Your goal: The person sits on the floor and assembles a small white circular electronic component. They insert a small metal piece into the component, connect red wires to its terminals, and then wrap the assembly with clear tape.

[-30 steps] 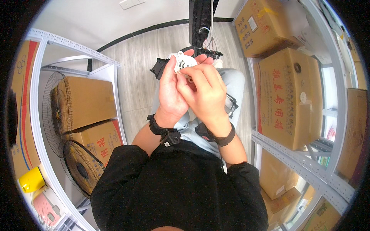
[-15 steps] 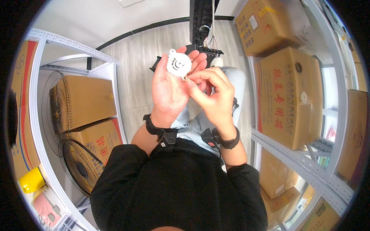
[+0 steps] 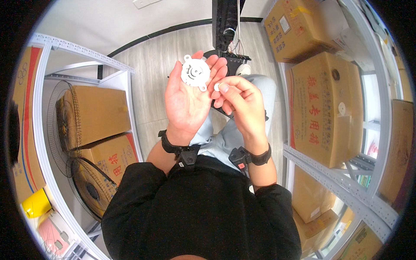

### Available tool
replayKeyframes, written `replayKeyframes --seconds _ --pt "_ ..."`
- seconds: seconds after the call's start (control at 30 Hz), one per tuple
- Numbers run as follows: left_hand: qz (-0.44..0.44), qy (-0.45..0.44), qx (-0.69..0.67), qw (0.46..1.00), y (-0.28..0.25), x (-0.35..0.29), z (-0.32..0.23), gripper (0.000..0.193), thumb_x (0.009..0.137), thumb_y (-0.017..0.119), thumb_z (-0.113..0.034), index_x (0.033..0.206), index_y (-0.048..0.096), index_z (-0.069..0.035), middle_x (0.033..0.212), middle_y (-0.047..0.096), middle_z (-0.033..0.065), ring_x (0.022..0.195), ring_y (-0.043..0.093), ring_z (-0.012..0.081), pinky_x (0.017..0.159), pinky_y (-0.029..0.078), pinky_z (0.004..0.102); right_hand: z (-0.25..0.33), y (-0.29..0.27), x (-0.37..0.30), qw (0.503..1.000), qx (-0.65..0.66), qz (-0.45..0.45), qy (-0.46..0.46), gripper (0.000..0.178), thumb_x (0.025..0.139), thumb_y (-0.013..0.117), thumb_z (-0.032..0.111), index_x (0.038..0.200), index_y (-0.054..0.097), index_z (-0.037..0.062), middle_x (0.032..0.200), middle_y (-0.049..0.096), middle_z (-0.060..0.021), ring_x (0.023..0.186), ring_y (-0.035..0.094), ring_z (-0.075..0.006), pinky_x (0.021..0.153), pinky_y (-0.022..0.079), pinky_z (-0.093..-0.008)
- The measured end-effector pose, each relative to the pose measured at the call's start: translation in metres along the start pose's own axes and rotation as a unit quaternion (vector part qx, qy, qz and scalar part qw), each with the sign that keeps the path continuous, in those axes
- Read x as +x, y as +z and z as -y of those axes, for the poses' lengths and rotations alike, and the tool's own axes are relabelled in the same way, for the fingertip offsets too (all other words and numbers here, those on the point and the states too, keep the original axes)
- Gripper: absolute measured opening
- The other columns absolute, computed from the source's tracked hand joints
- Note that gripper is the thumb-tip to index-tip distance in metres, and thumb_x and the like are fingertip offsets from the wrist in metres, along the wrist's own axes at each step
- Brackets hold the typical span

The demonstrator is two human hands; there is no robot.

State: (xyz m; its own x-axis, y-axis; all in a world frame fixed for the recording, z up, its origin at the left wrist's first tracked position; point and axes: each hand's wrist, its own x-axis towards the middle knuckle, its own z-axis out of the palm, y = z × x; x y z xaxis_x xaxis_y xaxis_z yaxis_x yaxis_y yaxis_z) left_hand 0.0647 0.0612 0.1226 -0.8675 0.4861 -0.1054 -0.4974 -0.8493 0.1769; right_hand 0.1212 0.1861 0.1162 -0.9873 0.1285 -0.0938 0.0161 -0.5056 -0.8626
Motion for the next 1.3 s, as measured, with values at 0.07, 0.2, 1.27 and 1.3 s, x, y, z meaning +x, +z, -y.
replayKeyframes --seconds 0.07,0.2,1.27,1.3 --pt "-0.002 -0.004 -0.002 1.0 0.0007 -0.0007 -0.0005 0.049 0.101 0.034 -0.039 0.129 0.044 0.0 0.126 0.052 0.0228 0.125 0.046 0.0368 0.108 0.037 0.0459 -0.0005 -0.0016 0.0008 1.0 0.022 0.011 0.012 0.012 0.092 0.058 0.01 0.097 0.061 -0.0008 0.083 0.067 -0.0112 0.066 0.063 -0.0123 0.048 0.041 -0.0184" --pt "0.003 -0.01 -0.011 1.0 0.0001 -0.0009 -0.0015 0.049 0.101 0.034 -0.039 0.129 0.044 -0.001 0.126 0.052 0.022 0.125 0.046 0.036 0.108 0.037 0.0456 -0.0004 -0.001 0.0013 0.999 0.032 0.022 0.019 0.011 0.093 0.057 0.009 0.097 0.06 -0.0002 0.082 0.067 -0.0109 0.066 0.064 -0.0131 0.048 0.042 -0.0185" --pt "0.019 -0.016 -0.028 0.999 -0.0046 -0.0014 -0.0031 0.048 0.101 0.034 -0.037 0.129 0.044 0.0 0.127 0.051 0.023 0.126 0.044 0.0374 0.11 0.035 0.0466 -0.0029 -0.0025 -0.0035 0.995 0.075 0.057 0.04 0.007 0.087 0.058 0.003 0.095 0.06 0.0032 0.077 0.066 -0.0096 0.06 0.06 -0.012 0.046 0.038 -0.0189" --pt "0.019 -0.015 -0.029 0.999 -0.0043 -0.0014 -0.0029 0.048 0.101 0.034 -0.037 0.129 0.044 0.0 0.127 0.051 0.0231 0.126 0.044 0.0376 0.11 0.035 0.0466 -0.0031 -0.003 -0.0036 0.995 0.075 0.054 0.039 0.007 0.087 0.058 0.003 0.094 0.06 0.0032 0.077 0.066 -0.0098 0.059 0.06 -0.0119 0.046 0.038 -0.0189"
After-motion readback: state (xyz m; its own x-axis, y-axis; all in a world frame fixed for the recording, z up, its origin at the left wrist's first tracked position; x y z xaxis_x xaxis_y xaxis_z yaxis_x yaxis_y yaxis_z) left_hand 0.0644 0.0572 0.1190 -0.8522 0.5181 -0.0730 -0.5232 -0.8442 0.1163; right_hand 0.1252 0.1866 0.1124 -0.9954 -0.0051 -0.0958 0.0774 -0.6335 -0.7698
